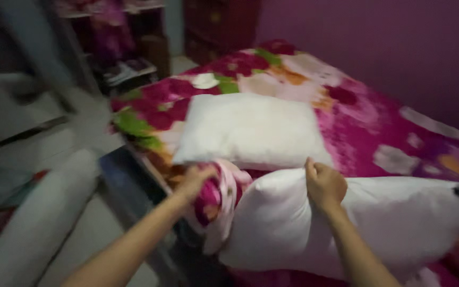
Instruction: The person removes pillowcases from several pillows on a bed. They pull the cases off one by one, place the bare pillows on the bed, and set the removed cases aside on the floor.
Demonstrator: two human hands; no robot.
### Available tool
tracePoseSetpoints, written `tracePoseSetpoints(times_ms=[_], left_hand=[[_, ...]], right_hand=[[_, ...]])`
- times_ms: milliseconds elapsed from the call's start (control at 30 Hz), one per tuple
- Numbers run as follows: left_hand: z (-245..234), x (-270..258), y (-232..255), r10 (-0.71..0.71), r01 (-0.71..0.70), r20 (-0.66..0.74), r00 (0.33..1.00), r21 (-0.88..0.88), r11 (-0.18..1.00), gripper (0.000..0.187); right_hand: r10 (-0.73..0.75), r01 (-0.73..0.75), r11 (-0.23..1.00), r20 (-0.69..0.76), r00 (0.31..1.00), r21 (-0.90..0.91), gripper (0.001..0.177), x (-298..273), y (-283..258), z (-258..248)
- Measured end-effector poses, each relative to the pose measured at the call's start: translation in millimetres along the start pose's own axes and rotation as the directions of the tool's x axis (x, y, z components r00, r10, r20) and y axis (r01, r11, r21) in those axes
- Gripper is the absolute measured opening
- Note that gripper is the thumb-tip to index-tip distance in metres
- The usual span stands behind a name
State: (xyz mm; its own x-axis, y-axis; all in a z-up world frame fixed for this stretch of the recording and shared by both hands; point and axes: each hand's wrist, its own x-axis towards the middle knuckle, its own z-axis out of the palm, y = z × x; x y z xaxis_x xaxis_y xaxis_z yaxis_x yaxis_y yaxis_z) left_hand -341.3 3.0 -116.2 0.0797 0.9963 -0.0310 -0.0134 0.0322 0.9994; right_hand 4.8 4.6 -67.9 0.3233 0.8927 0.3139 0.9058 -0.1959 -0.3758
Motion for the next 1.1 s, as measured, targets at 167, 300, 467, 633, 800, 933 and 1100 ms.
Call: tracePoseSetpoints(times_ms=[167,300,467,633,800,933,1100], left_hand=[[-114,-28,58,-0.081,0.037,-0.206,0.975,-0.210,0.977,0.020],[-155,-25,40,0.166,-0.119,-0.366,0.916,0.148,0.982,0.021],[-202,-6,14,0.174,-0.128,-0.482,0.859,0.128,0.983,0.024],[-264,-10,10,0.118,-0.171,-0.473,0.873,-0.070,0.983,0.024],[-340,-49,13,-0.098,0.000,-0.504,0.858,-0.189,0.982,0.024],[-393,-66,7,-0.208,-0.079,-0.550,0.809,-0.453,0.888,0.028],[-447,-57,-6,-0.188,-0.082,-0.629,0.754,-0.374,0.924,0.046]], right_hand=[[-0.223,0.219,0.967,-0.018,0.975,-0.129,0.054,60,-57,52],[-0.291,0.294,0.926,0.049,0.955,-0.237,0.040,86,-125,91],[-0.554,0.542,0.831,0.104,0.826,0.125,0.036,46,-256,155],[-0.826,0.562,0.398,0.017,0.563,0.725,0.045,-21,-386,214],[-0.998,-0.140,0.059,0.059,-0.005,0.988,0.063,-91,-485,223],[-0.909,-0.184,0.414,0.394,-0.136,0.892,0.070,-110,-532,268],[-0.950,0.143,0.244,0.266,-0.161,0.959,0.027,-118,-590,380]])
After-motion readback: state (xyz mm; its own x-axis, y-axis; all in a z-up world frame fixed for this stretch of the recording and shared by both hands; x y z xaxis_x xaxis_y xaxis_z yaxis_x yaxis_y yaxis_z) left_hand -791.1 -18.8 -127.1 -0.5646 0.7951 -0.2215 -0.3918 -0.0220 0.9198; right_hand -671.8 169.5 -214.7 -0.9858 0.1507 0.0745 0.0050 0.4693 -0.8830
